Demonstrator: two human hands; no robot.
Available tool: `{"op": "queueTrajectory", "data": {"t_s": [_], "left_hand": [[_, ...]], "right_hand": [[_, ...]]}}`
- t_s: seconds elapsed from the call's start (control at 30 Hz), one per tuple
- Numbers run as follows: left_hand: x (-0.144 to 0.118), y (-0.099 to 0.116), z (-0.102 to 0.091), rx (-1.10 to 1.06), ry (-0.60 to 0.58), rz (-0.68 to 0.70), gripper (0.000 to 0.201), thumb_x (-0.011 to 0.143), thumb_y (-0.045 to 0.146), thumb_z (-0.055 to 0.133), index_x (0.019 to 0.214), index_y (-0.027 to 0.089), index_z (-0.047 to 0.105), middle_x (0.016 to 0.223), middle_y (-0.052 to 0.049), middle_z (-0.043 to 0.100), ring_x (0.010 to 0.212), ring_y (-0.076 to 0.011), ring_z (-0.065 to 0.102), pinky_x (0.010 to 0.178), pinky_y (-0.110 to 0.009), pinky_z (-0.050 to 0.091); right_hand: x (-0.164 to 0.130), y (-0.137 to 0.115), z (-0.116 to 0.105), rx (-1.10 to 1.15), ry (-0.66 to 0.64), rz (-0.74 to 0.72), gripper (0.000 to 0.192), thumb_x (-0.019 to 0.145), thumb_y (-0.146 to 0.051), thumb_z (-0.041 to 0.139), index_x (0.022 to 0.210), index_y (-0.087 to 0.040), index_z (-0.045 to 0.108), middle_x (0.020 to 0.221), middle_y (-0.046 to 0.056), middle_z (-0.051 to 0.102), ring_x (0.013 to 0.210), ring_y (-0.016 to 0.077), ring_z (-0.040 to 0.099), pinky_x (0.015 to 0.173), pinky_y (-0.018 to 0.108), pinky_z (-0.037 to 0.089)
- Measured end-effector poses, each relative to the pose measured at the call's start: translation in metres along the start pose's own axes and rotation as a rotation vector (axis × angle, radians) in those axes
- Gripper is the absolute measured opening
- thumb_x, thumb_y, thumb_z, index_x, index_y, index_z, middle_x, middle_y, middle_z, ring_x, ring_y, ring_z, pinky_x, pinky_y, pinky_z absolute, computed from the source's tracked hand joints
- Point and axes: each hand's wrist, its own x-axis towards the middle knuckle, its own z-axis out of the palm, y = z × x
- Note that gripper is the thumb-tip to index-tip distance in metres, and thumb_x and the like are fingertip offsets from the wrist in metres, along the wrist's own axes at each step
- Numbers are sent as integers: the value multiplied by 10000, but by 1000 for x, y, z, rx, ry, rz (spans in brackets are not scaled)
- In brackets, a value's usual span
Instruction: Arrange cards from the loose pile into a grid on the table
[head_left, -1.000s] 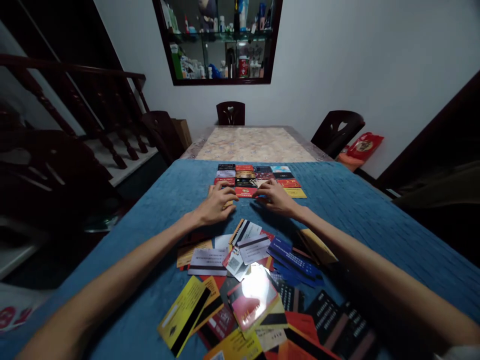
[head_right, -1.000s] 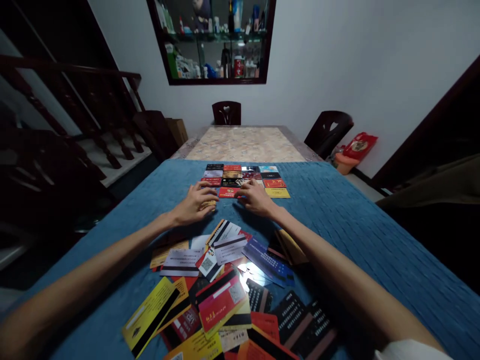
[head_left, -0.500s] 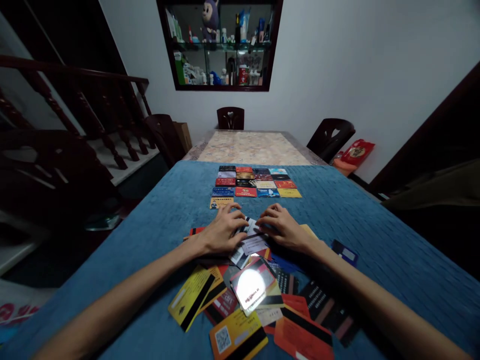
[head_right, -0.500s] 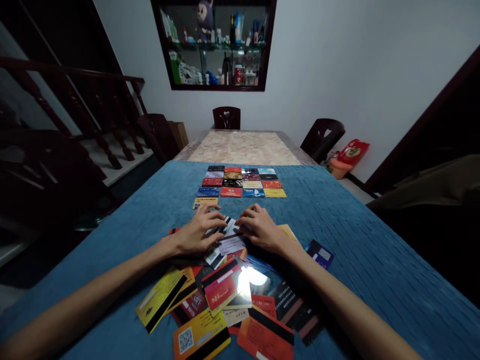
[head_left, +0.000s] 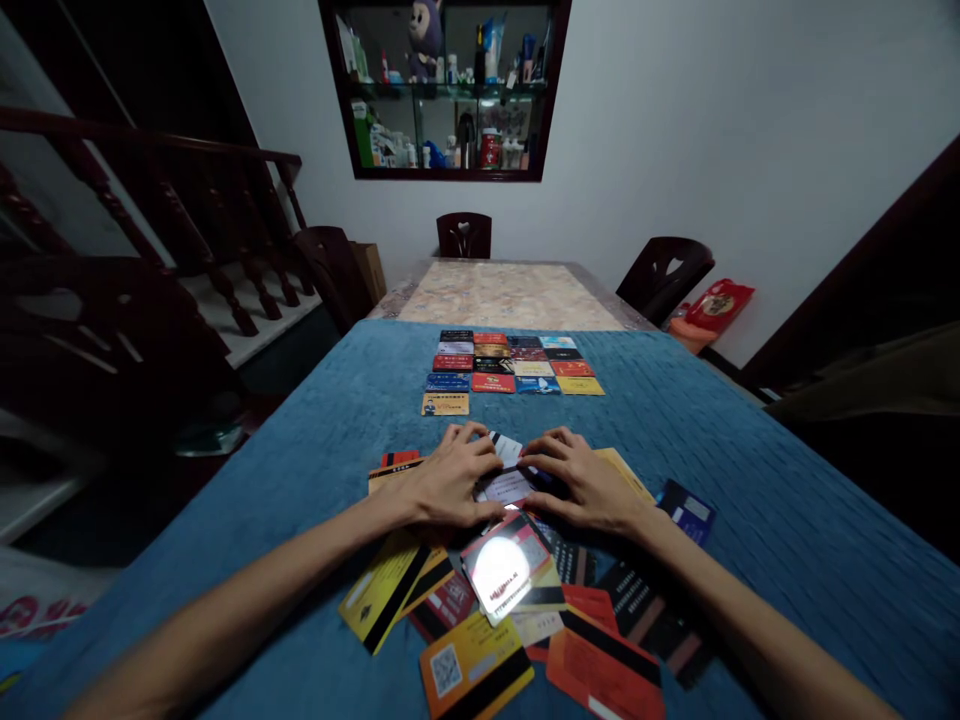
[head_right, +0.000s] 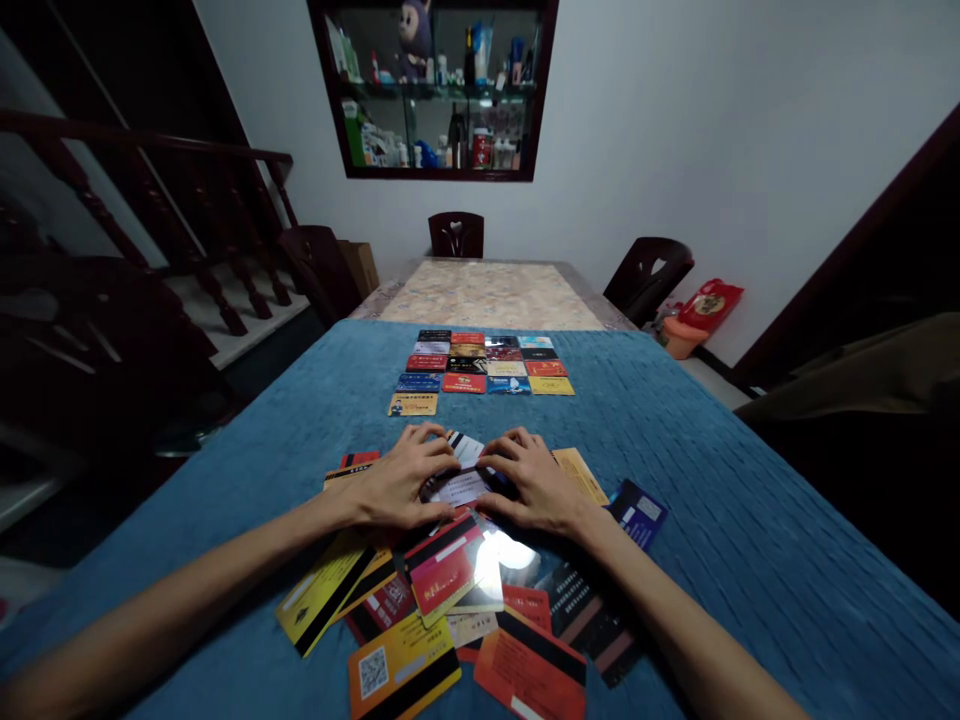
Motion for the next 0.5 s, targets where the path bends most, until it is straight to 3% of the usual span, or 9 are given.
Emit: {"op": "queueTrajectory", "data": {"t_s": [0.5], "left_hand": [[-1,9,2,131,24,20,377,802,387,685,1100,159,645,1075,-118,615,1149,-311,476,977,-483,403]], "right_hand": [[1,-2,8,-40,33,2,339,920,-405,575,1215,-252,644,1147,104,655,1062,275,498,898,476,420]]}}
